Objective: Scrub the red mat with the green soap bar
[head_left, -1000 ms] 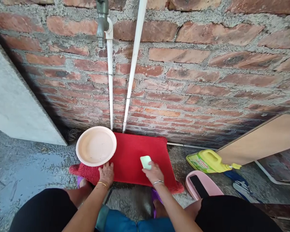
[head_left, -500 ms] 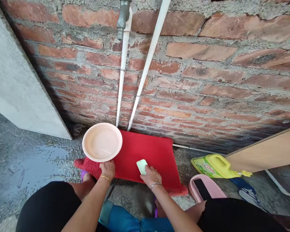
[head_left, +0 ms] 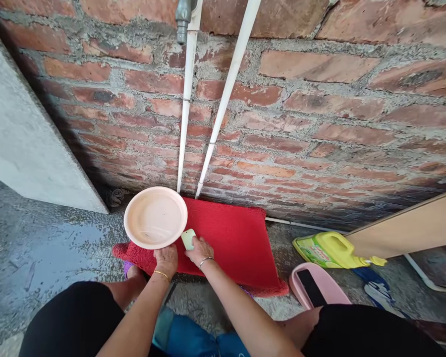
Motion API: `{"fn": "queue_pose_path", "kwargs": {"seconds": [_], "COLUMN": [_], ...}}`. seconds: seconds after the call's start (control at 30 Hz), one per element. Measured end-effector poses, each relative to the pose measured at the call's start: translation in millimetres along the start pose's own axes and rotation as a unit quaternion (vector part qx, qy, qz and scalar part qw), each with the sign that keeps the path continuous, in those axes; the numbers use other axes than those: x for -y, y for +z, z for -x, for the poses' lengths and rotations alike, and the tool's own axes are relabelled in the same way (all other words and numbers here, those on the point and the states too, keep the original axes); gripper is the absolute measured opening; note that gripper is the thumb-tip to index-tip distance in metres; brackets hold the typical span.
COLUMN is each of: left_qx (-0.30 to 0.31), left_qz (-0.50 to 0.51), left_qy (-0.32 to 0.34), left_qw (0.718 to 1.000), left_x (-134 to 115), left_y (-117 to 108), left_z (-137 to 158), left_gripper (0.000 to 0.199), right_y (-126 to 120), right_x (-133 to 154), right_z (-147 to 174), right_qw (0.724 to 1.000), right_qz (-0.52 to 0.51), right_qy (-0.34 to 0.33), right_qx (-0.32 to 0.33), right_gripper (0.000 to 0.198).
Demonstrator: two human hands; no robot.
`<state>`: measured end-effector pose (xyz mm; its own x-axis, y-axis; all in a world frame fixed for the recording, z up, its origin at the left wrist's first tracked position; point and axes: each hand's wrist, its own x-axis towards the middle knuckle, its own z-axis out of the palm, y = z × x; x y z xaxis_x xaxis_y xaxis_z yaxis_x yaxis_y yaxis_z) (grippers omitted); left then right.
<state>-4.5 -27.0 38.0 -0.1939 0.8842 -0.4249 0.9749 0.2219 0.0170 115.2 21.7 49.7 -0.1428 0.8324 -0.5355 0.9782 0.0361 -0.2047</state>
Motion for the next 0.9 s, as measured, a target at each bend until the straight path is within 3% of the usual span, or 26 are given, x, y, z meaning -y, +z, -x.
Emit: {"fn": "queue_pose_path", "kwargs": {"seconds": [0.07,0.27,0.33,0.43,0.57,0.67,0.77,0.9], "left_qx": [0.006,0.009,0.011,0.011,0.01,0.006,0.009,0.025], "left_qz": [0.006,0.009,0.003,-0.002,-0.009,-0.014,-0.017,-0.019], "left_qy": [0.008,0.015,0.018,0.027,0.036,0.037,0.033,0.037], "left_qw": [1.0,1.0,1.0,1.0,0.999,0.999,0.999,0.999], "left_x": [-2.4,-9.6,-10.7,-12.6,-18.5,-24.2,-29.0,-33.3], "left_y": [1.7,8.8,9.2,8.0,4.8,1.8,-0.2,2.4], "left_z": [-0.7,-2.3,-3.3,-4.4,-2.7,-0.2,0.4,-2.2], "left_gripper": [0.034,0.034,0.034,0.035,0.037,0.039,0.041,0.04], "right_y": [-6.7,-35.9,-39.7,-30.1,4.4,23.2,21.5,-2.1], "right_x": [-30.7,-162.2,-184.9,-175.2,-111.7,-78.1,-84.0,-138.6], "right_z": [3.4,21.4,27.1,36.4,47.8,51.8,55.0,64.7], "right_qw": [0.999,0.98,0.973,0.977,0.997,1.0,0.999,0.992], "right_qz": [0.01,0.012,0.005,-0.009,-0.02,-0.018,-0.016,-0.019], "right_qy": [0.036,0.196,0.225,0.208,0.068,0.003,0.024,0.125], "right_qx": [-0.005,-0.032,-0.042,-0.054,-0.04,-0.024,-0.015,0.005], "right_gripper": [0.052,0.045,0.042,0.042,0.039,0.037,0.038,0.043]}}
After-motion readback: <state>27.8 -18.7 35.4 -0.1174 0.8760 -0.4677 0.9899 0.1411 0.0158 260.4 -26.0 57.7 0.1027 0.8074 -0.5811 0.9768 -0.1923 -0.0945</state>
